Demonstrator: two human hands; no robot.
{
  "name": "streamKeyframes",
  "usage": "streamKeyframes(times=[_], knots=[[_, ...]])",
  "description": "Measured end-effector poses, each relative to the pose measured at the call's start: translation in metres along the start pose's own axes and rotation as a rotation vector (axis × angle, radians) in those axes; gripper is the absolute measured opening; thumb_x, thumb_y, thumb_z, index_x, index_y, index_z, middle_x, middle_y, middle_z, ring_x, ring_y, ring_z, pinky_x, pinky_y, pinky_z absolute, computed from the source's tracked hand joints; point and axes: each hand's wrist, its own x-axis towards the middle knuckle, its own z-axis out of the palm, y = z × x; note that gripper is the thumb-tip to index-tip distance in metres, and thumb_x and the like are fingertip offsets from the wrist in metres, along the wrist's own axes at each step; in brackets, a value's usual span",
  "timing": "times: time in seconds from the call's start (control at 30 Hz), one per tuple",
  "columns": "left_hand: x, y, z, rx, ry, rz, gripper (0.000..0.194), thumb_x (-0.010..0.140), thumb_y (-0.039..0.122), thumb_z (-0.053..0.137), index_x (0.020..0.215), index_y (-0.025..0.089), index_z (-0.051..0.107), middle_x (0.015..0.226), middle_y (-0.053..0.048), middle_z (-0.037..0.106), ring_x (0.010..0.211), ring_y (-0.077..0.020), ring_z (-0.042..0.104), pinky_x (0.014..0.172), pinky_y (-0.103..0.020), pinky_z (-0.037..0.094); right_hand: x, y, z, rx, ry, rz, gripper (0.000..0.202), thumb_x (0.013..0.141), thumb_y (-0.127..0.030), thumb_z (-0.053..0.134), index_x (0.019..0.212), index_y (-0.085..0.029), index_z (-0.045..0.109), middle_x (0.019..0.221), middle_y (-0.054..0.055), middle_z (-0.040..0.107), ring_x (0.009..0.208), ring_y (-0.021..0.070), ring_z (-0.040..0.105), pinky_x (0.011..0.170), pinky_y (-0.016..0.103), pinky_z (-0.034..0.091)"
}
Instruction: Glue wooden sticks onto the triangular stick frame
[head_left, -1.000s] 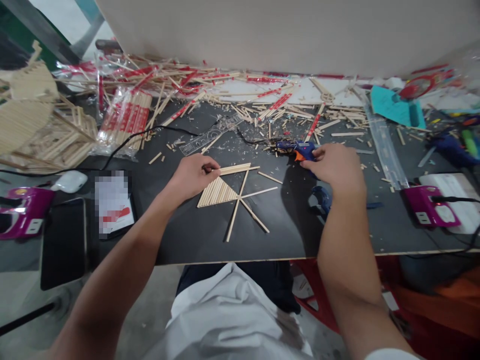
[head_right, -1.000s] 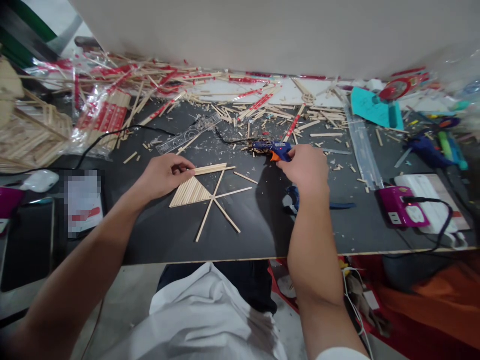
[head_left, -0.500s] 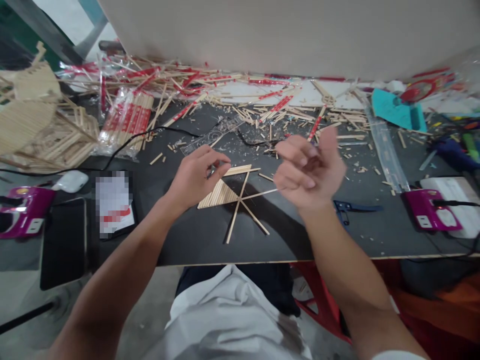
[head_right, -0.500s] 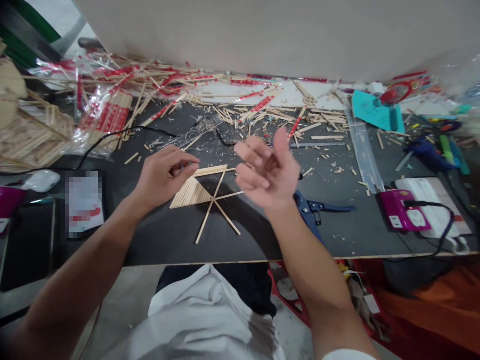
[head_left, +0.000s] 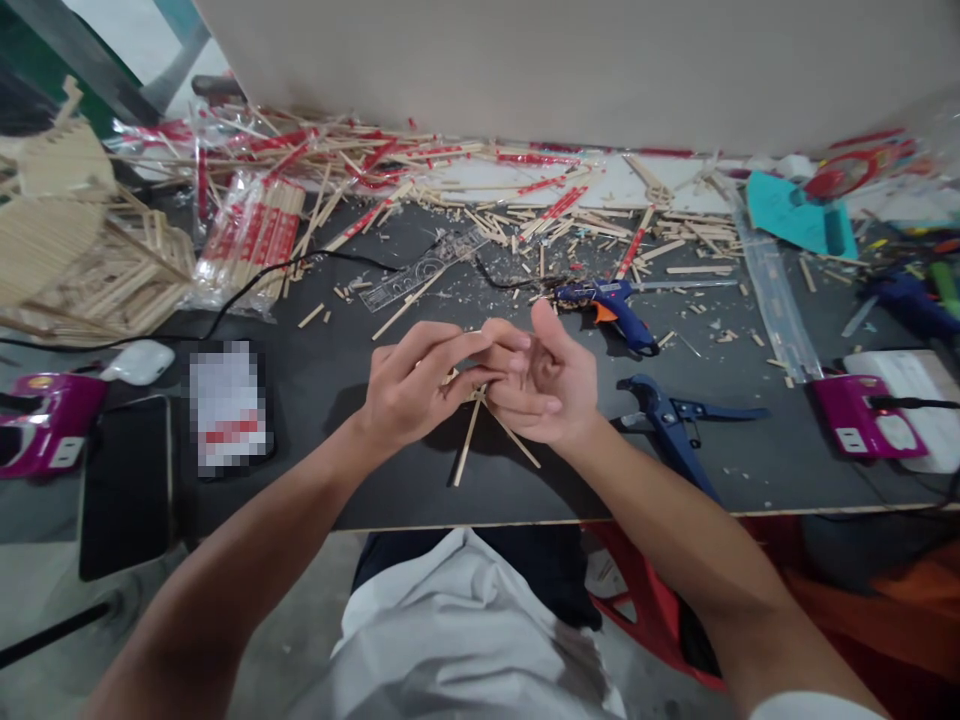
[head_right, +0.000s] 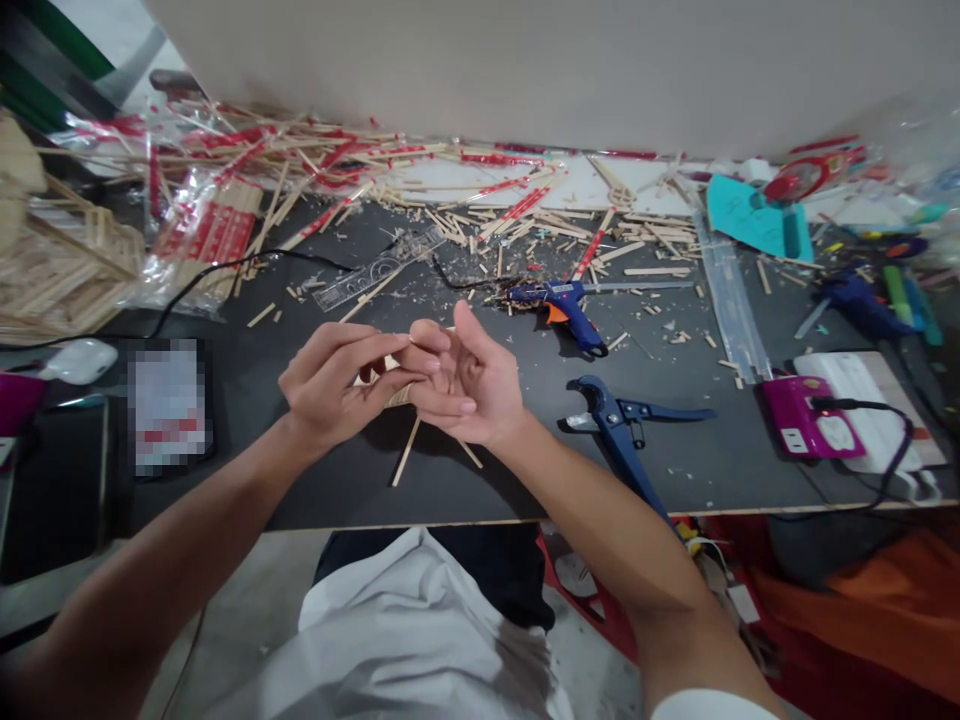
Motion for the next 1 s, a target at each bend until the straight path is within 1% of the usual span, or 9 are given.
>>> streamKeyframes(times=[0.17, 0.27, 0.43, 0.57, 0.67, 0.73, 0.83, 0.9, 1.0], knots=[[0.006, -0.001, -0.004, 0.008, 0.000, 0.009, 0.025, 0.099, 0.046, 0.062, 0.098, 0.027, 0.079, 0.084, -0.003, 0.075, 0.070, -0.0119, 0.067, 0.070, -0.022, 0.056, 0.001, 0.000, 0.003, -0.022, -0.025, 0.033, 0.053, 0.097, -0.073, 0.040, 0.080, -0.026, 0.025, 0.067, -0.009, 0.039, 0.036, 0.0039, 0.012, 0.032, 0.019, 0.012], [0.010, -0.004, -0.007, -0.046, -0.074, 0.008, 0.029, 0.101, 0.045, 0.059, 0.093, 0.026, 0.079, 0.084, -0.003, 0.077, 0.070, -0.0108, 0.069, 0.067, -0.020, 0.054, 0.000, -0.005, 0.003, -0.080, -0.055, 0.039, 0.051, 0.099, -0.069, 0.043, 0.080, -0.026, 0.025, 0.067, -0.010, 0.038, 0.035, 0.0032, 0.015, 0.032, 0.019, 0.013], [0.013, -0.013, -0.011, -0.218, -0.157, 0.117, 0.028, 0.102, 0.039, 0.058, 0.089, 0.025, 0.078, 0.087, -0.002, 0.078, 0.075, -0.0099, 0.072, 0.068, -0.019, 0.053, -0.002, -0.010, 0.003, -0.268, -0.020, 0.057, 0.054, 0.094, -0.071, 0.052, 0.078, -0.026, 0.027, 0.066, -0.010, 0.037, 0.035, 0.0026, 0.021, 0.033, 0.019, 0.013], [0.016, -0.015, -0.012, -0.211, -0.254, 0.054, 0.030, 0.104, 0.035, 0.052, 0.094, 0.025, 0.078, 0.094, -0.003, 0.078, 0.084, -0.0118, 0.072, 0.075, -0.021, 0.053, -0.002, -0.014, 0.001, -0.465, -0.021, 0.023, 0.054, 0.089, -0.070, 0.062, 0.079, -0.025, 0.034, 0.066, -0.010, 0.037, 0.037, 0.0031, 0.027, 0.034, 0.020, 0.016], [0.020, -0.019, -0.012, -0.122, -0.307, -0.088, 0.035, 0.106, 0.031, 0.043, 0.101, 0.023, 0.076, 0.100, -0.005, 0.076, 0.092, -0.0153, 0.069, 0.083, -0.026, 0.052, -0.003, -0.019, -0.003, -0.760, 0.095, -0.095, 0.046, 0.090, -0.062, 0.066, 0.082, -0.025, 0.040, 0.064, -0.010, 0.038, 0.040, 0.0052, 0.032, 0.039, 0.022, 0.024], [0.023, -0.027, -0.011, -0.064, -0.315, -0.187, 0.036, 0.105, 0.028, 0.039, 0.105, 0.021, 0.074, 0.104, -0.007, 0.073, 0.098, -0.0189, 0.067, 0.087, -0.029, 0.051, -0.004, -0.024, -0.008, -1.065, 0.261, -0.229, 0.035, 0.094, -0.053, 0.064, 0.085, -0.025, 0.046, 0.066, -0.007, 0.044, 0.047, 0.0080, 0.040, 0.047, 0.025, 0.033], [0.026, -0.043, -0.010, 0.026, -0.401, -0.326, 0.030, 0.099, 0.028, 0.046, 0.105, 0.018, 0.074, 0.107, -0.011, 0.070, 0.097, -0.0240, 0.065, 0.089, -0.036, 0.050, -0.004, -0.033, -0.019, -1.550, 0.486, -0.380, 0.015, 0.095, -0.034, 0.061, 0.087, -0.023, 0.054, 0.080, 0.000, 0.059, 0.065, 0.0140, 0.053, 0.065, 0.030, 0.043], [0.026, -0.051, -0.010, 0.052, -0.493, -0.405, 0.028, 0.097, 0.032, 0.051, 0.102, 0.017, 0.075, 0.100, -0.011, 0.070, 0.091, -0.0254, 0.064, 0.086, -0.038, 0.049, -0.004, -0.037, -0.026, -1.736, 0.549, -0.364, 0.007, 0.093, -0.028, 0.059, 0.089, -0.022, 0.058, 0.089, 0.005, 0.065, 0.076, 0.0181, 0.059, 0.073, 0.032, 0.045], [0.025, -0.052, -0.012, 0.032, -0.608, -0.478, 0.033, 0.094, 0.046, 0.059, 0.103, 0.019, 0.075, 0.095, -0.009, 0.072, 0.085, -0.0251, 0.065, 0.081, -0.036, 0.048, -0.003, -0.038, -0.034, -1.819, 0.577, -0.269, 0.010, 0.093, -0.029, 0.060, 0.095, -0.020, 0.062, 0.100, 0.009, 0.068, 0.084, 0.0212, 0.062, 0.075, 0.034, 0.046]])
